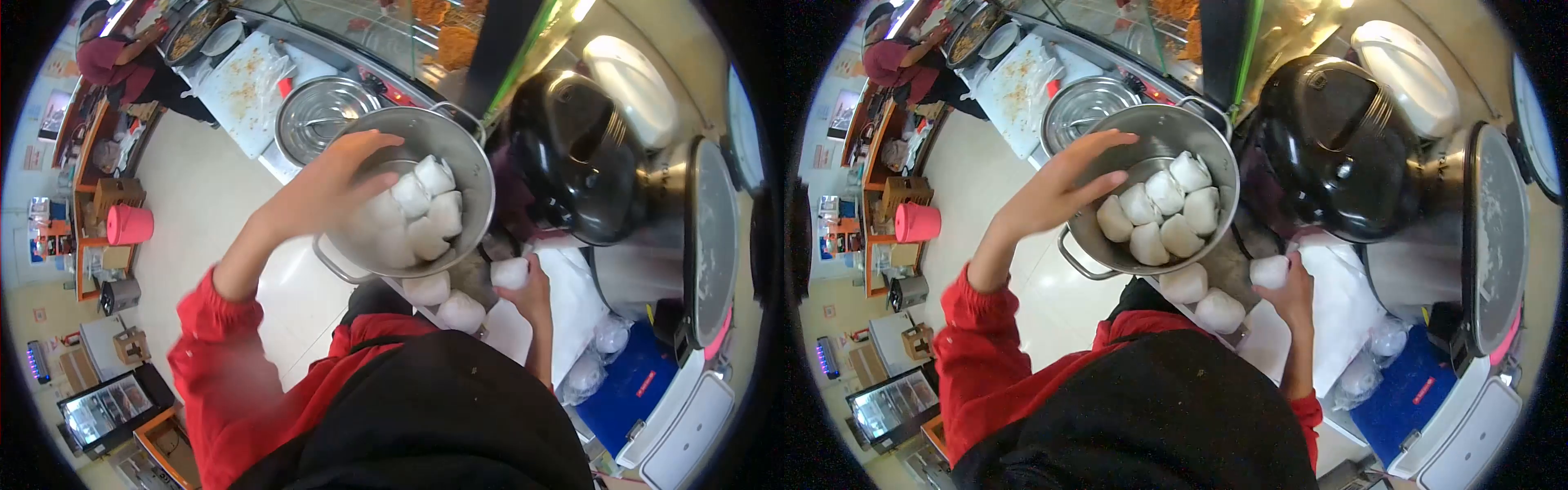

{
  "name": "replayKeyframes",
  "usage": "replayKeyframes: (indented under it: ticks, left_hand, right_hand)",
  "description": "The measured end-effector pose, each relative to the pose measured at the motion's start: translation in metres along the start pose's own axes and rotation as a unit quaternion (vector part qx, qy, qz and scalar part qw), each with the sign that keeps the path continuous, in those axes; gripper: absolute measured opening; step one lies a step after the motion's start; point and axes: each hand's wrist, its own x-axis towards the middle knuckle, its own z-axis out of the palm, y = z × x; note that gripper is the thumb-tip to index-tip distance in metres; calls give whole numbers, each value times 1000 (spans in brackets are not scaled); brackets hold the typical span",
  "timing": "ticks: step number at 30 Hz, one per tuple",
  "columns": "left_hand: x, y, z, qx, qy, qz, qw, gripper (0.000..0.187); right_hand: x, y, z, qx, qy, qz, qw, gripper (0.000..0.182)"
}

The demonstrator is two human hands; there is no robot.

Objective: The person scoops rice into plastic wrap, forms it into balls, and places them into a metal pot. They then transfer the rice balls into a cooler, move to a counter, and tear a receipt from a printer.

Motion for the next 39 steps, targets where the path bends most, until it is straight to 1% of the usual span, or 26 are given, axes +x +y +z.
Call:
replayKeyframes:
  ticks: [2, 3, 5, 8, 9, 11, 12, 13, 14, 16, 18, 20, 21, 24, 25, 29, 30, 31, 33, 36, 37, 38, 39]
  left_hand:
    - [-28, 0, -10, -16, 67, -12, 998, 42]
    - [-41, -3, -15, -39, 78, -33, 996, 41]
    - [-60, -13, -26, -86, 104, -65, 989, 39]
    - [-75, -41, -40, -165, 86, -62, 981, 36]
    - [-74, -50, -44, -194, 86, -60, 975, 33]
    - [-70, -65, -50, -183, 74, -36, 980, 32]
    - [-69, -71, -51, -179, 64, -25, 981, 32]
    - [-68, -75, -49, -175, 71, 0, 982, 31]
    - [-63, -78, -48, -171, 57, 33, 983, 31]
    - [-56, -81, -48, -162, 21, 94, 982, 31]
    - [-51, -81, -47, -132, 8, 140, 981, 31]
    - [-48, -80, -46, -108, -3, 178, 978, 31]
    - [-47, -79, -46, -97, -6, 179, 979, 32]
    - [-44, -77, -48, -98, -8, 182, 978, 32]
    - [-43, -76, -49, -95, -13, 185, 978, 32]
    - [-30, -68, -48, -93, -27, 196, 976, 32]
    - [-25, -65, -46, -95, -30, 196, 976, 32]
    - [-17, -63, -43, -79, -53, 217, 971, 33]
    - [6, -58, -33, -45, -97, 264, 959, 35]
    - [41, -55, 10, -30, -178, 321, 930, 41]
    - [53, -59, 28, 3, -223, 329, 918, 44]
    - [63, -64, 46, 37, -267, 334, 903, 48]
    - [71, -72, 68, 75, -283, 342, 893, 50]
  right_hand:
    - [-9, -6, 2, 62, 6, -31, 998, 70]
    - [-13, -9, 2, 94, 18, -54, 994, 71]
    - [-28, -44, -5, 146, 58, -91, 983, 75]
    - [-60, -114, -33, 183, 4, -52, 982, 75]
    - [-64, -135, -33, 214, 29, -69, 974, 73]
    - [-67, -173, -30, 268, 74, -98, 956, 70]
    - [-61, -194, -24, 289, 79, -86, 950, 69]
    - [-51, -207, -17, 270, 91, -101, 953, 66]
    - [-40, -219, -13, 250, 100, -115, 956, 64]
    - [-16, -239, 2, 246, 109, -59, 961, 59]
    - [9, -245, 18, 283, 81, -42, 955, 53]
    - [27, -248, 35, 279, 89, -40, 955, 55]
    - [35, -244, 43, 286, 82, -56, 953, 52]
    - [35, -251, 33, 318, -28, -13, 948, 47]
    - [30, -249, 29, 312, -16, -5, 950, 42]
    - [4, -247, 5, 236, 60, -43, 969, 43]
    - [-2, -243, 1, 178, 103, -66, 976, 43]
    - [-8, -239, -1, 119, 147, -89, 978, 43]
    - [-16, -231, -5, 24, 228, -148, 962, 44]
    - [-23, -231, -2, 128, 268, -147, 943, 44]
    - [-24, -227, 0, 155, 265, -131, 942, 44]
    - [-24, -225, 2, 141, 287, -136, 938, 43]
    - [-24, -223, 5, 127, 308, -141, 932, 42]
